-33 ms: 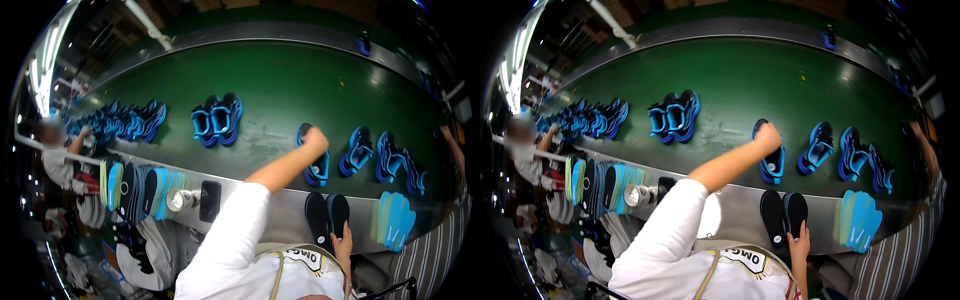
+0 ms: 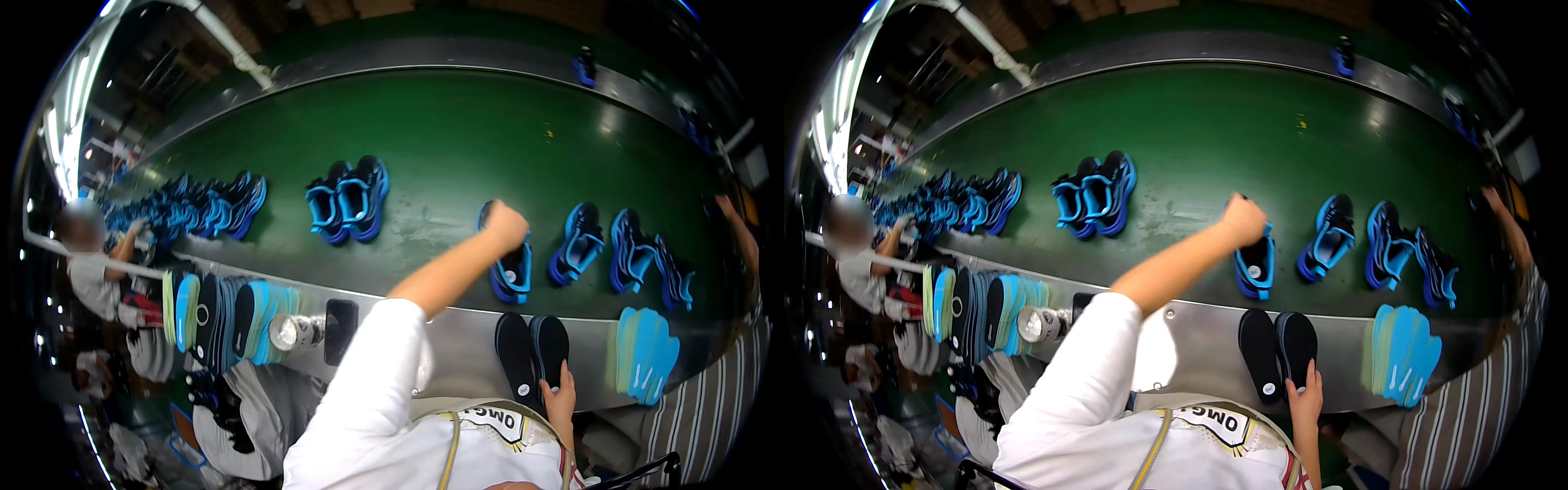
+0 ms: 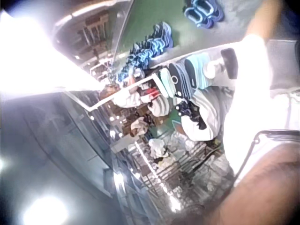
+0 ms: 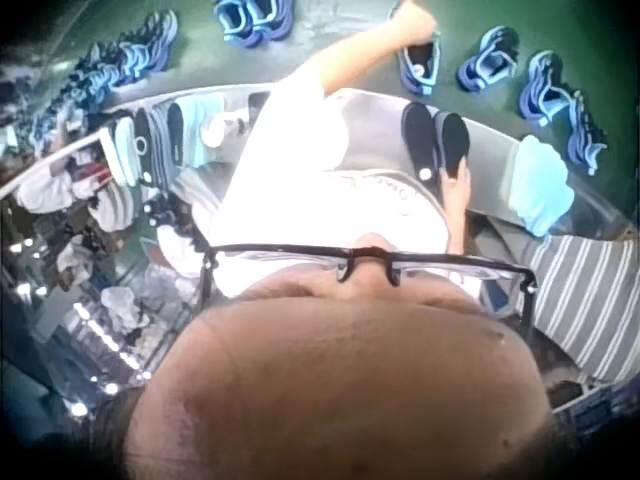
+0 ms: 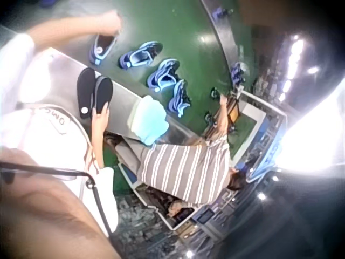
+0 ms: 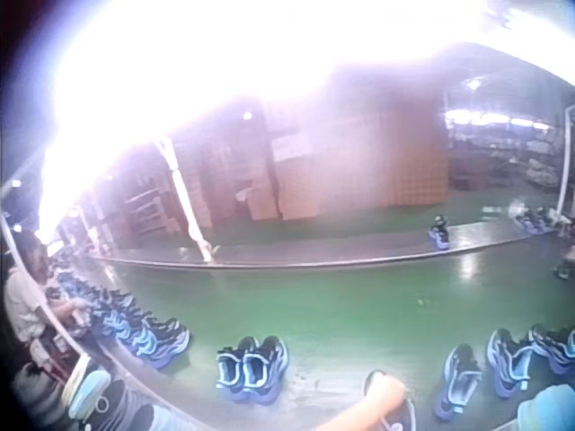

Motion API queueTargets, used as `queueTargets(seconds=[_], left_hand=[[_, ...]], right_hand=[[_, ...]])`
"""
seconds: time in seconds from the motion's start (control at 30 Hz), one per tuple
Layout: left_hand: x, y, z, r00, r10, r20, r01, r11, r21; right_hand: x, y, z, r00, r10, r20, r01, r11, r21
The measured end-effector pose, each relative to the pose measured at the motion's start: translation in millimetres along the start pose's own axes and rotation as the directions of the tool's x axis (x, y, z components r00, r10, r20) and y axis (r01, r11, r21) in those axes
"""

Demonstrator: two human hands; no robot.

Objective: The person picks up and turns over blue and black sneakers from a conveyor belt, inserting shoe trees or insoles and checking the interior by hand.

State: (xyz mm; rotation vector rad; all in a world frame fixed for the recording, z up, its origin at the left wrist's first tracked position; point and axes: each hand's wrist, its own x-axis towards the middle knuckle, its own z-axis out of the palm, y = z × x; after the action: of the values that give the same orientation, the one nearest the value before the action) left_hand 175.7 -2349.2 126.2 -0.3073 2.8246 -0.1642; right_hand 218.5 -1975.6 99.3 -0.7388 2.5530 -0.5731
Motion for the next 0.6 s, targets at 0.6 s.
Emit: queueTargets(seconds=[0.6], left_hand=[[83, 98, -18, 0.861, 0.114, -0.496, -0.409, 0.735, -0.540]], right_hand=[[88, 15, -113, 0.942, 0.138, -0.305, 0.064, 0.822, 0.566]])
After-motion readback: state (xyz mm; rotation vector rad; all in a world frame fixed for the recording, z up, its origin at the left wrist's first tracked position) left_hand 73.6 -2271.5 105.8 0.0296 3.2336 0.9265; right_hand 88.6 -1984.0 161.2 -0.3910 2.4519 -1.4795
